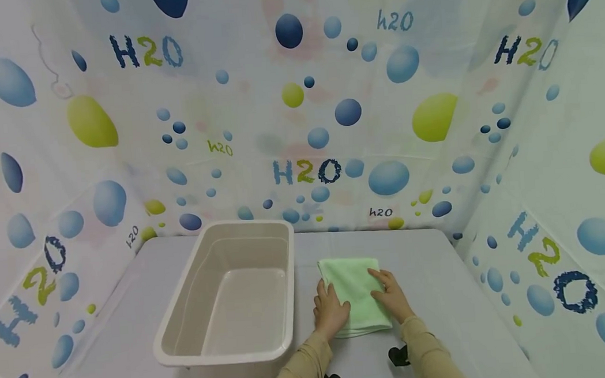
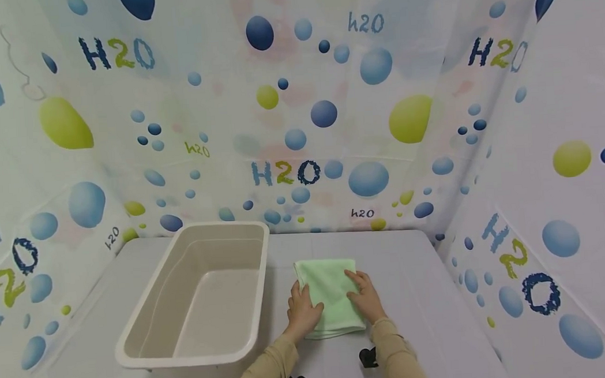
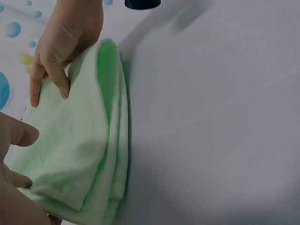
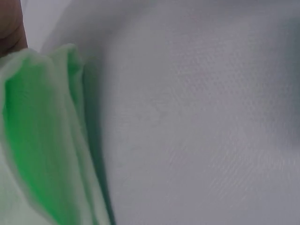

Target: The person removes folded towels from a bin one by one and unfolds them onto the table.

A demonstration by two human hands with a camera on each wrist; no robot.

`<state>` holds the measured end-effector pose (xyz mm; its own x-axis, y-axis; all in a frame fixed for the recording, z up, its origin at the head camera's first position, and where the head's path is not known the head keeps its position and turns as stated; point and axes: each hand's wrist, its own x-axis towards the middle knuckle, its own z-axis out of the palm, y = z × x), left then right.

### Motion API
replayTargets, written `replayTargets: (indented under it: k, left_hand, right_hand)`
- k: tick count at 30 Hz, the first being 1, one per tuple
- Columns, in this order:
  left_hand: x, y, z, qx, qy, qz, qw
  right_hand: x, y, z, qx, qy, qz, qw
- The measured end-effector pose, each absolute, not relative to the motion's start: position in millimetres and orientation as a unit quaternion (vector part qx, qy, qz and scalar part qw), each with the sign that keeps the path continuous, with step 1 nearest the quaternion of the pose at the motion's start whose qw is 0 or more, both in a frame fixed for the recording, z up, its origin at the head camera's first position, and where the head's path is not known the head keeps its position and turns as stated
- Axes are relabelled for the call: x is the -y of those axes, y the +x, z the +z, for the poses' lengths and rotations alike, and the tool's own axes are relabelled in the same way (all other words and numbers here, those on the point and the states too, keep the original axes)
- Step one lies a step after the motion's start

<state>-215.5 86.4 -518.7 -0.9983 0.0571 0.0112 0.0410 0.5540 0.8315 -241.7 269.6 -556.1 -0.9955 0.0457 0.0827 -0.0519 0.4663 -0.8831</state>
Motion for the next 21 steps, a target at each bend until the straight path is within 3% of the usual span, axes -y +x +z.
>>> replayTargets:
  k: [8, 16, 21]
  left_hand:
    - [-80, -228, -533, -0.896, 0.043, 0.439, 0.052]
    - [-74, -231, -548, -0.912, 0.054, 0.404, 0.042]
    - [-72, -233, -553, -0.929, 0.042, 0.366, 0.03]
  right_hand:
    - [-266, -249, -573, 0.883, -0.007, 0.466, 0.058]
    - [-269, -248, -580, 0.899, 0.003, 0.429, 0.086]
    - [-272, -245, -578, 0.913, 0.008, 0.402, 0.067]
